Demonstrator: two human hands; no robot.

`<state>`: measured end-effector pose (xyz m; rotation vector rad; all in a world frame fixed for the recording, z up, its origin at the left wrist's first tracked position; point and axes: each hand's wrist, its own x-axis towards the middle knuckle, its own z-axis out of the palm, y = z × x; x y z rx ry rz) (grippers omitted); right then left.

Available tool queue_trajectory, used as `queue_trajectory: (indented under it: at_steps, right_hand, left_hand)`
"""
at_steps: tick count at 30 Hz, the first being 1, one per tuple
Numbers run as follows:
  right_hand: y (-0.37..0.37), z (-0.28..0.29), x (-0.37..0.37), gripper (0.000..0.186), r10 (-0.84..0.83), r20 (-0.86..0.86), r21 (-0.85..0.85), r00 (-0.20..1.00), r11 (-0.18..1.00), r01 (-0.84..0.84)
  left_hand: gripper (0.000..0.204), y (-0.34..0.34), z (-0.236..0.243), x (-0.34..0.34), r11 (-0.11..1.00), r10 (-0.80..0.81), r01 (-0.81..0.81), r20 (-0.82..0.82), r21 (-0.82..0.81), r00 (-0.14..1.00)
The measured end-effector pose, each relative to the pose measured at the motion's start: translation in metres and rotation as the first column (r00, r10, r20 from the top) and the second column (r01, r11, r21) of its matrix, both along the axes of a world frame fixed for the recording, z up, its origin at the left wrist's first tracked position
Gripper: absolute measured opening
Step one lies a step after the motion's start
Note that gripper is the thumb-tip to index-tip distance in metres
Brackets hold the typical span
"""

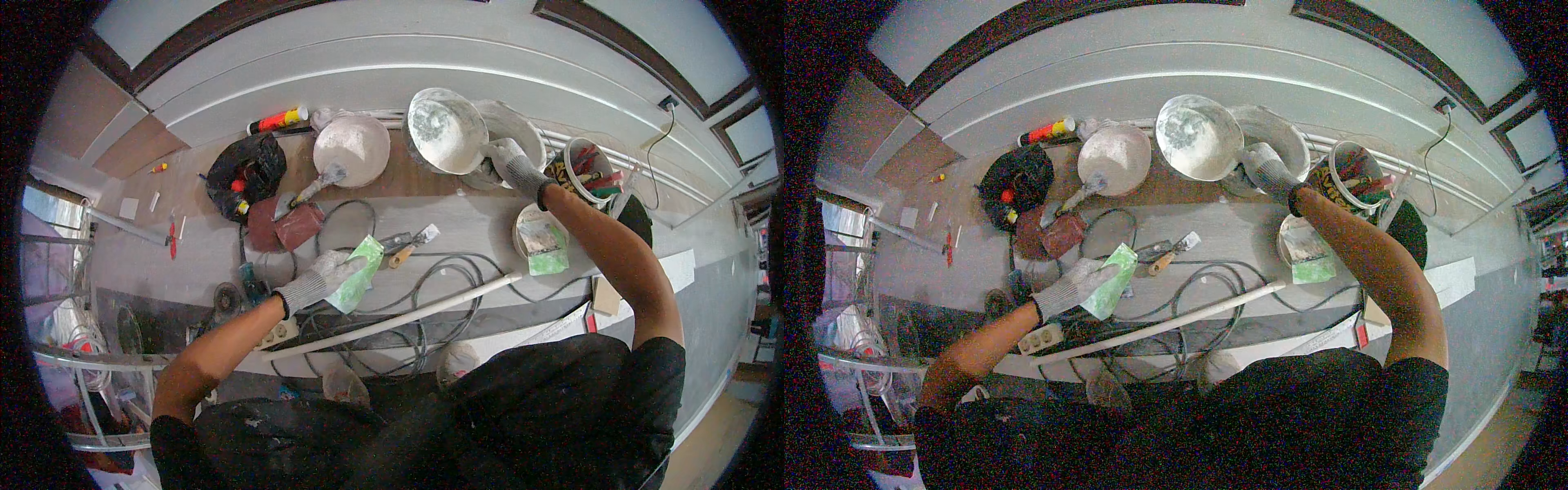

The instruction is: The person mixes plaster in a small bowl using a putty knife and then applies the plaster to a wall joint, smoothing it with a spatula.

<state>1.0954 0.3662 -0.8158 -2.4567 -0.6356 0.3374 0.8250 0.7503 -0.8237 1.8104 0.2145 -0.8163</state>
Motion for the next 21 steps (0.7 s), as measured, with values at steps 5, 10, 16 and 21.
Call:
queue_trajectory:
  at_steps: [5, 10, 16, 21]
  right_hand:
    - [0.0, -0.005, 0.001, 0.025, 0.012, 0.057, 0.007, 0.998, 1.0, -0.013]
    - [-0.015, -0.019, 0.007, 0.039, -0.065, -0.067, 0.124, 0.996, 0.99, 0.073]
    - [0.003, 0.004, -0.008, 0.03, -0.136, -0.549, 0.295, 0.825, 0.891, 0.344]
    - [-0.025, -0.002, 0.0, 0.027, -0.06, -0.726, 0.4, 0.685, 0.773, 0.492]
  left_hand:
    - [0.046, -0.002, -0.003, -0.001, 0.999, 0.016, -0.014, 0.053, -0.035, 0.998]
    - [0.047, -0.005, 0.002, 0.007, 0.999, -0.022, 0.021, -0.028, -0.047, 0.999]
    - [0.048, 0.008, -0.014, 0.0, 0.999, -0.053, 0.053, 0.049, -0.01, 0.997]
    - [0.048, -0.002, -0.008, 0.006, 0.998, -0.022, 0.022, 0.01, -0.052, 1.0]
